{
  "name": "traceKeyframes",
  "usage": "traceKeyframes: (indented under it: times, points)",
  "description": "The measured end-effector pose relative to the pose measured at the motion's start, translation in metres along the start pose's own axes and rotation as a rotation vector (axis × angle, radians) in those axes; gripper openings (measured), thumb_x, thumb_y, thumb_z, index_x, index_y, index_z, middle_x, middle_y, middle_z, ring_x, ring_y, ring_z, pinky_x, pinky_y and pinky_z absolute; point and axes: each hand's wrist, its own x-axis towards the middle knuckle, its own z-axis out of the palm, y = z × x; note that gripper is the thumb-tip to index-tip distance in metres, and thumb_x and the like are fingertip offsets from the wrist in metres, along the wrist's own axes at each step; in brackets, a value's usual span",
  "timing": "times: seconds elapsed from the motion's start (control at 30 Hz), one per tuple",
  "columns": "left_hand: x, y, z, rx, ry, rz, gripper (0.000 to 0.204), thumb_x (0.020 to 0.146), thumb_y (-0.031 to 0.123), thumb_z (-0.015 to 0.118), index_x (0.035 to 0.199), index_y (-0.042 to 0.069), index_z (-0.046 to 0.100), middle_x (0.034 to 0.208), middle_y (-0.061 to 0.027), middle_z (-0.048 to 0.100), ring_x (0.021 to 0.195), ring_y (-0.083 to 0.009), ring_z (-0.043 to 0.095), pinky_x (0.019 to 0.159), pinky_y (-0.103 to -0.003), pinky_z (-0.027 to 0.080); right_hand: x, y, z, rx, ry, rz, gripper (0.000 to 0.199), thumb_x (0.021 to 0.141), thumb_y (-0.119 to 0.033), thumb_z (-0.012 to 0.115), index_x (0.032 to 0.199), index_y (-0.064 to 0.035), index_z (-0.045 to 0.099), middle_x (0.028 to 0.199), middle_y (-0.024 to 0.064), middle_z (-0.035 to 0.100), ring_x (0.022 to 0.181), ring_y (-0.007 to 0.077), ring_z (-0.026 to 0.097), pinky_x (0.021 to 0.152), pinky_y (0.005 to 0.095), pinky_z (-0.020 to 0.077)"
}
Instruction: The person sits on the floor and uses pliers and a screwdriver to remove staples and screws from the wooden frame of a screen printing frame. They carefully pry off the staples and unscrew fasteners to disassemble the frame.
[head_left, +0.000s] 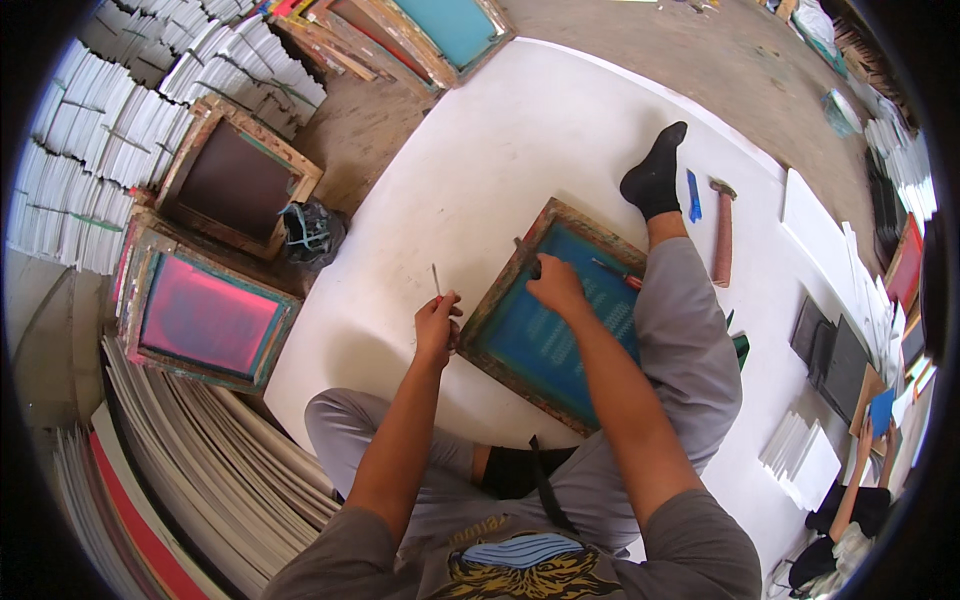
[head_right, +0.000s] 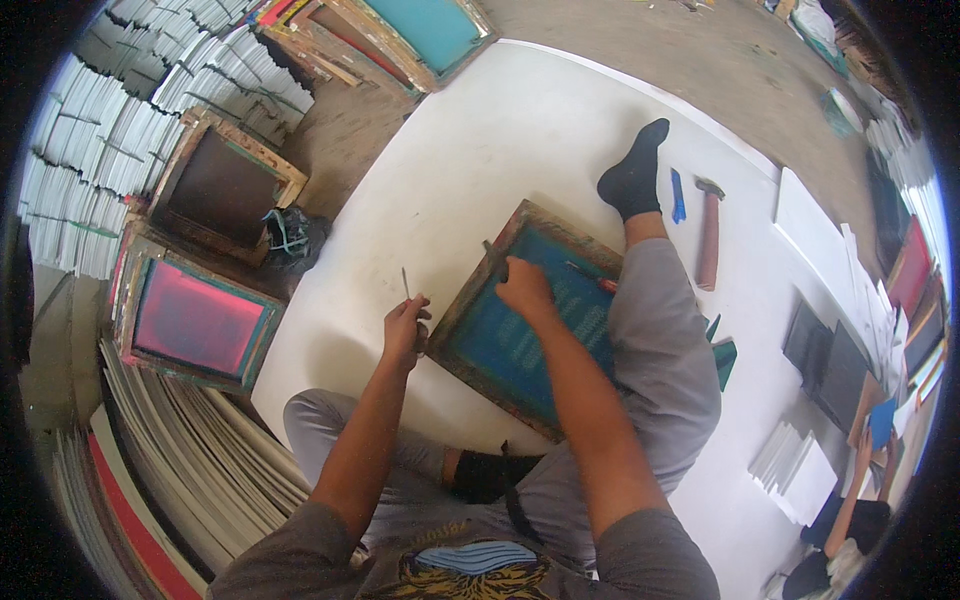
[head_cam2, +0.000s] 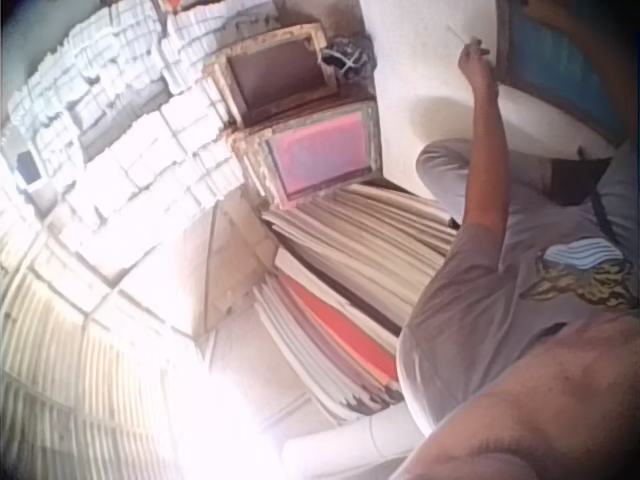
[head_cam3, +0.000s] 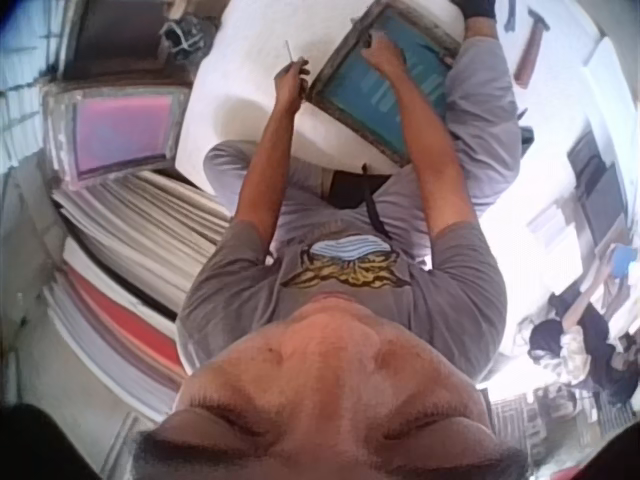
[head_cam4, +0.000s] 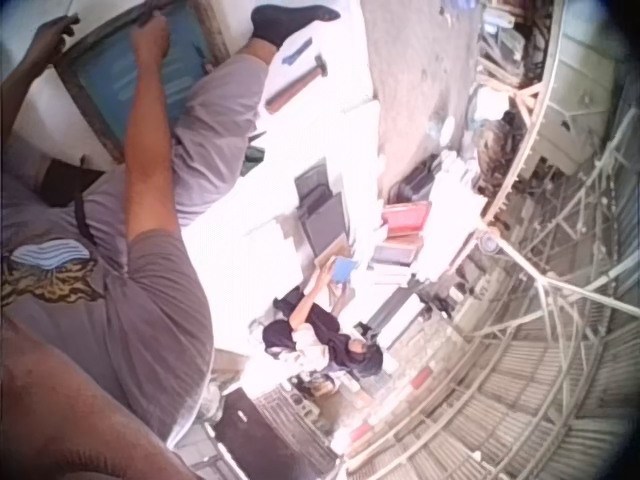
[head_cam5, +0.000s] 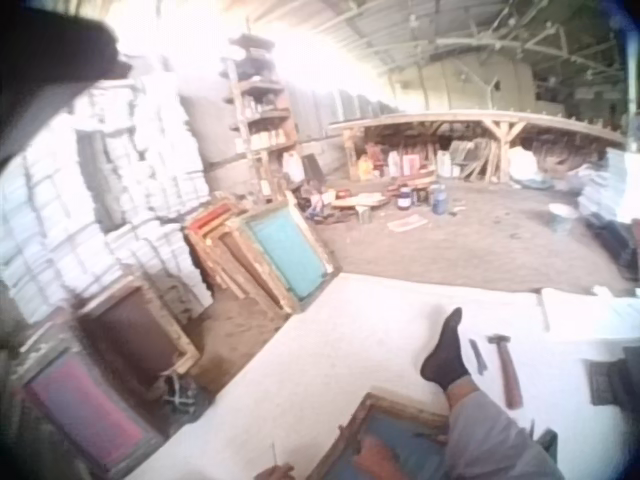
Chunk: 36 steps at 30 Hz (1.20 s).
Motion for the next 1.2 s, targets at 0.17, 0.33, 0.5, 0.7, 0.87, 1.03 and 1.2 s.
traceKeyframes:
  times: [0.17,0.33,0.5,0.7,0.87,1.03,1.2]
  points:
    - [-0.005,0.022,0.013,-0.169,-0.151,-0.016,0.049,0.099,0.044,0.062,0.124,0.002,0.063,0.096,-0.0081,0.063,0.051,-0.0102,0.047,0.045,-0.027,0.038,-0.027,-0.030,0.011,0.091,-0.339,-0.229,0.032,0.089,-0.025,0.071,0.108,-0.0001,0.063,0.090,0.0165,0.071,0.082,0.0298,0.071,0.069,0.0422,0.0555]
    - [-0.006,0.032,0.009,-0.343,-0.216,-0.200,0.019,0.100,0.034,0.060,0.099,0.016,0.057,0.097,0.0009,0.061,0.055,-0.0103,0.043,0.048,-0.028,0.035,-0.041,-0.039,0.017,0.275,-0.615,-0.237,0.032,0.098,-0.034,0.065,0.095,-0.0028,0.058,0.073,0.0077,0.067,0.060,0.0153,0.066,0.052,0.0320,0.0508]
    - [-0.002,0.016,-0.007,-0.388,-0.232,-0.222,0.019,0.096,0.036,0.064,0.097,0.017,0.059,0.084,0.0025,0.057,0.055,-0.0107,0.043,0.048,-0.028,0.033,-0.044,-0.043,0.018,0.236,-0.710,-0.190,0.034,0.102,-0.036,0.060,0.096,-0.0023,0.057,0.077,0.0081,0.068,0.060,0.0149,0.065,0.054,0.0324,0.0510]
    - [0.007,0.012,-0.013,-0.250,0.068,-0.216,0.022,0.092,0.033,0.068,0.091,0.011,0.062,0.076,0.0001,0.057,0.049,-0.0116,0.045,0.043,-0.030,0.033,-0.030,-0.025,0.023,0.526,-0.634,-0.113,0.036,0.104,-0.036,0.056,0.110,-0.0015,0.064,0.087,0.0101,0.070,0.073,0.0166,0.067,0.065,0.0335,0.0547]
    - [0.010,-0.004,-0.028,0.050,0.208,-0.052,0.024,0.088,0.026,0.072,0.085,0.005,0.060,0.056,-0.0010,0.048,0.038,-0.0129,0.042,0.036,-0.030,0.030,0.003,-0.003,0.002,0.868,-0.361,0.106,0.046,0.101,-0.045,0.059,0.112,-0.0017,0.067,0.092,0.0105,0.070,0.078,0.0194,0.067,0.066,0.0361,0.0531]
    - [0.023,-0.021,-0.042,0.170,0.272,0.007,0.021,0.088,0.021,0.073,0.082,0.003,0.064,0.060,-0.0024,0.053,0.041,-0.0123,0.046,0.038,-0.030,0.036,0.025,0.024,-0.009,0.987,-0.272,0.196,0.045,0.103,-0.044,0.055,0.112,-0.0010,0.066,0.093,0.0129,0.070,0.076,0.0225,0.068,0.065,0.0389,0.0572]
    - [0.024,-0.017,-0.041,0.227,0.319,0.037,0.024,0.088,0.023,0.075,0.084,0.001,0.066,0.063,-0.0035,0.056,0.044,-0.0126,0.049,0.039,-0.030,0.039,0.026,0.024,-0.017,1.132,-0.343,0.254,0.048,0.104,-0.045,0.052,0.118,-0.0008,0.063,0.095,0.0152,0.072,0.079,0.0255,0.071,0.067,0.0411,0.0597]
